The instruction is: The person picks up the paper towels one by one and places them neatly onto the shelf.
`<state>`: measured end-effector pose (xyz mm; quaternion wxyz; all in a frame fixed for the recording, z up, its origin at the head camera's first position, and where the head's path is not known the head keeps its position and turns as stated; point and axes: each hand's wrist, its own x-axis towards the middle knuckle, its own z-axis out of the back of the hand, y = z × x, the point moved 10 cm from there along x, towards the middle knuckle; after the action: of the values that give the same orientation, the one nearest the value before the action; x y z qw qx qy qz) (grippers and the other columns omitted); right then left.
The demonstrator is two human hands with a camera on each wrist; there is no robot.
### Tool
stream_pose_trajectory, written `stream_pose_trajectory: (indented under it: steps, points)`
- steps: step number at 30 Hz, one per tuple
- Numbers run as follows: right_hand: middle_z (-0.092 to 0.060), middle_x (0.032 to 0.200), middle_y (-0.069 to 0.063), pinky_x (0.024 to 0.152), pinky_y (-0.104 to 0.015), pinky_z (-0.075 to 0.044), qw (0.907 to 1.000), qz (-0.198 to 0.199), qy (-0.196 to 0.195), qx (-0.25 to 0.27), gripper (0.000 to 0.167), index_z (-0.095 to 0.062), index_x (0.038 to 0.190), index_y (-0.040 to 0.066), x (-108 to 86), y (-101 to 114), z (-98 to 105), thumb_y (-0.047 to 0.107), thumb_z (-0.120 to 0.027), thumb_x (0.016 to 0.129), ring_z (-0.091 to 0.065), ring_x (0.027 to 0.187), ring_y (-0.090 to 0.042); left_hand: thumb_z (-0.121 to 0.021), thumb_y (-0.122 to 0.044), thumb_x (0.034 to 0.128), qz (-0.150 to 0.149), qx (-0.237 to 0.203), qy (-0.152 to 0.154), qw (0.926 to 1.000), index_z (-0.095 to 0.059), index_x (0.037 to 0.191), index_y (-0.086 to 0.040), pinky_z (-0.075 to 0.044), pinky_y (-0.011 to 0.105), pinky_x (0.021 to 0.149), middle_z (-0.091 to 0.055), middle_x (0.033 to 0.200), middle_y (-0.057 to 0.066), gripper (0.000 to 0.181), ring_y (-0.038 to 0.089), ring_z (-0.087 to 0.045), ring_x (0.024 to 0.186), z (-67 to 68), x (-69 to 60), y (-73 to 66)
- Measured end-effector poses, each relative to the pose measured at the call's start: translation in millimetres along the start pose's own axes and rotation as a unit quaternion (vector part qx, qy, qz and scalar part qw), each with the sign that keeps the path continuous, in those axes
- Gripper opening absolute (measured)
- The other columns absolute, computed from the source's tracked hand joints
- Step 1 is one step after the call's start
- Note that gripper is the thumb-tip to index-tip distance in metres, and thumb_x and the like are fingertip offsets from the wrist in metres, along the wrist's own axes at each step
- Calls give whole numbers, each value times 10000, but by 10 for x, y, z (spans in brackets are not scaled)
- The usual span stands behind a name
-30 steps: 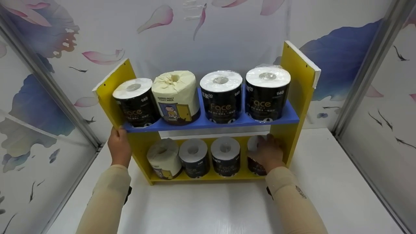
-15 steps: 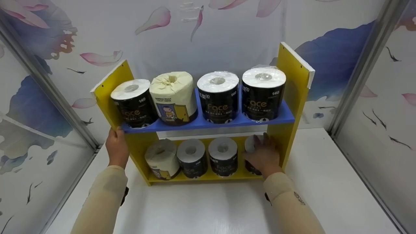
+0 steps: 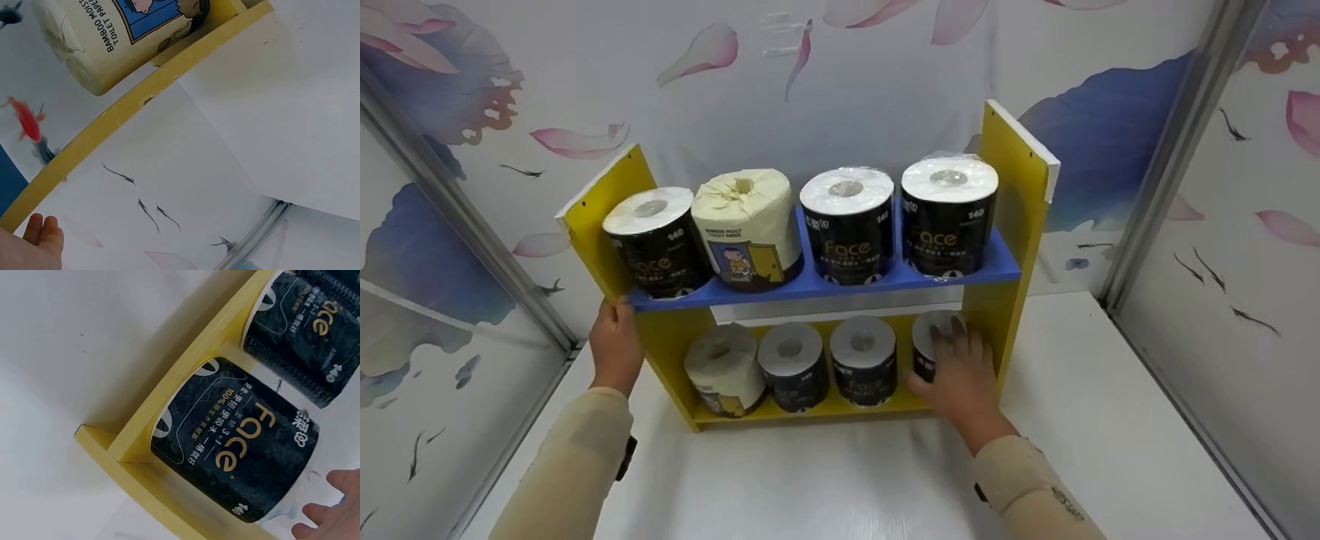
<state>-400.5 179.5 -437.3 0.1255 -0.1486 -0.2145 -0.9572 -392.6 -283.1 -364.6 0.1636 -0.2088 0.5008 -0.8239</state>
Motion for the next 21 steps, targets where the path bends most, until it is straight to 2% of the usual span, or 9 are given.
stream_pose_trajectory:
  steps: [7,15,21]
  points:
    - [-314,1448,-316,1031,-644,-259,9979,385,-493,-147,733,-447,1387,30,-122,94,103,376,-744,813,-281,1303,-506,-276,-500,1027,-157,145,162,9996,-267,1507,-116,-359,495,1052,-472,1420,143,615,307,-480,1236,15,3,-10]
    - [-298,1476,-289,1052,-649,-224,9989,264,-322,-233,763,-433,1404,41,-141,128,106,441,-720,822,-238,1347,-482,-296,-560,1002,-415,396,477,9972,-132,1534,-73,-233,500,1128,-269,1544,191,740,346,-288,1403,56,-84,74]
    - [-305,1479,-276,1036,-676,-233,9987,252,-286,-339,783,-420,1418,40,-152,181,97,448,-718,820,-232,1356,-485,-351,-492,1015,-824,741,598,9920,-148,1525,-3,-159,475,1157,-212,1562,196,736,329,-190,1444,23,-215,104]
